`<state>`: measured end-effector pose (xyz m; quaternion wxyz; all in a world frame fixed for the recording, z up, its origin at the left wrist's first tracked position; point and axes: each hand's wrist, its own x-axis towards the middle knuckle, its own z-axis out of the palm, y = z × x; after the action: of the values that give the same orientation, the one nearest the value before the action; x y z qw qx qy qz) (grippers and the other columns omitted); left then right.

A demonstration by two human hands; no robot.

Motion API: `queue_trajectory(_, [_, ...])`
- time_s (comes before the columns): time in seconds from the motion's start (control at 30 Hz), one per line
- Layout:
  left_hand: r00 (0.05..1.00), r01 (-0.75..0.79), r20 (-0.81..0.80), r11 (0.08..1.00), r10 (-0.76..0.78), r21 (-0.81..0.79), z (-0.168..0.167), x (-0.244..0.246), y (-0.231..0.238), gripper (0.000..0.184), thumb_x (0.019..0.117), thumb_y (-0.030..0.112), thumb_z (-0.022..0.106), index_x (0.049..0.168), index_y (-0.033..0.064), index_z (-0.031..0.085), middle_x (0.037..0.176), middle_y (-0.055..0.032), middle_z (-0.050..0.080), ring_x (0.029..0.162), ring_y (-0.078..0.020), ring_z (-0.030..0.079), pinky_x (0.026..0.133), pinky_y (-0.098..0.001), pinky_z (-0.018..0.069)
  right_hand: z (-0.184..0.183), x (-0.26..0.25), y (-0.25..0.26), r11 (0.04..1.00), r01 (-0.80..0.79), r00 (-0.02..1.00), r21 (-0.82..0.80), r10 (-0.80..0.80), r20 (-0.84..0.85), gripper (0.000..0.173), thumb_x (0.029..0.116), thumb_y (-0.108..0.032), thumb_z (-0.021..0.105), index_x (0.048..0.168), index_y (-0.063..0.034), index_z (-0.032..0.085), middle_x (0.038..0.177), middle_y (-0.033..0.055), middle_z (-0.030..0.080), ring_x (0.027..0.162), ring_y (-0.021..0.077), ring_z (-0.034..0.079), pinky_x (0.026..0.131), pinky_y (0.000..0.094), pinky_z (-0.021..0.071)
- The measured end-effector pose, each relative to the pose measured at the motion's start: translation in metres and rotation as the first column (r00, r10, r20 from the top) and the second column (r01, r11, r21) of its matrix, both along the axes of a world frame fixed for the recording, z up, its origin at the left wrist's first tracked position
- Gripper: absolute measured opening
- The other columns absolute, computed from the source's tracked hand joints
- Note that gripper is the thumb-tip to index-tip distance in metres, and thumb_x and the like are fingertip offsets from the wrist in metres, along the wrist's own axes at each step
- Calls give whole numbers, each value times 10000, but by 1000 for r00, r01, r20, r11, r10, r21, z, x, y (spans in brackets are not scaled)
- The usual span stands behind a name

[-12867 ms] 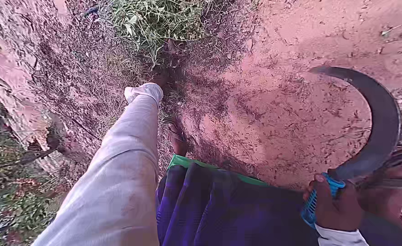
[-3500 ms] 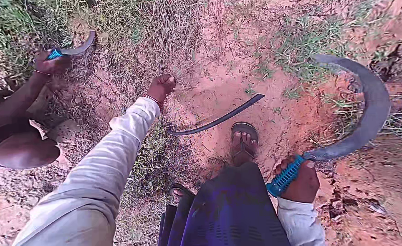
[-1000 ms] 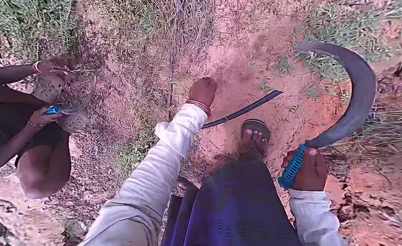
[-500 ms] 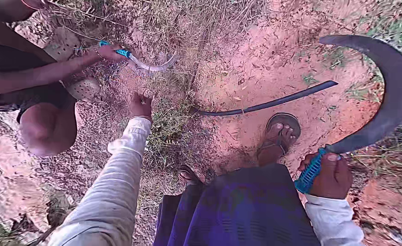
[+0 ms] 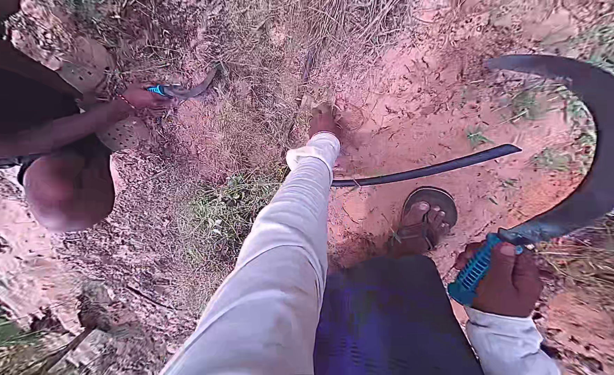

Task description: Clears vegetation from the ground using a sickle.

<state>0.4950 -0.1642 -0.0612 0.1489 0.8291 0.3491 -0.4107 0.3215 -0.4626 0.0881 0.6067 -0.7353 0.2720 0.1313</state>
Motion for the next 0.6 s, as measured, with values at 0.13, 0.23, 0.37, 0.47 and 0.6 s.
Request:
queue_trajectory(0.13, [939, 304, -99, 931, -329, -203, 22, -3, 60, 520, 1021, 46, 571, 1514, -43, 433, 1455, -332, 534, 1381, -497, 505, 1136, -655, 391, 1, 9, 2, 999, 46, 999, 4, -46, 9, 221, 1104, -293, 334, 1072, -119, 467, 683, -200, 595, 531, -32, 597, 515, 157, 545])
queue_trajectory(0.23, [879, 434, -15, 812, -477, -390, 40, 10, 77, 510, 1035, 1, 542, 1518, -83, 403, 1500, -353, 476, 1436, -494, 441, 1208, -596, 311, 1, 11, 6, 999, 38, 999, 9, -38, 5, 231, 1105, -283, 308, 1073, -112, 461, 677, -195, 593, 528, -27, 593, 514, 160, 542])
queue_trajectory(0.37, [986, 167, 55, 886, -159, -433, 58, 22, 61, 427, 1065, 84, 492, 1469, -54, 489, 1457, -303, 534, 1376, -409, 515, 1158, -546, 377, 0, 7, 15, 999, 5, 1000, -32, -6, -28, 255, 1096, -282, 328, 1059, -85, 486, 676, -187, 579, 525, -35, 583, 510, 161, 541])
queue_trajectory(0.47, [991, 130, 23, 891, -134, -435, 68, 25, 46, 389, 1120, 52, 355, 1440, -123, 491, 1492, -349, 484, 1443, -457, 436, 1198, -558, 312, 0, 7, 17, 998, -47, 999, -38, 46, -9, 254, 1093, -300, 346, 1052, -95, 490, 680, -196, 576, 532, -43, 580, 519, 152, 537])
queue_trajectory(0.6, [962, -186, 107, 889, 252, -418, 64, -2, 25, 408, 1105, 199, 484, 1377, -99, 542, 1404, -318, 561, 1359, -398, 525, 1152, -524, 385, -1, 3, 16, 997, -69, 998, -45, 69, -5, 275, 1091, -347, 377, 1047, -101, 494, 682, -192, 584, 531, -32, 588, 512, 164, 542])
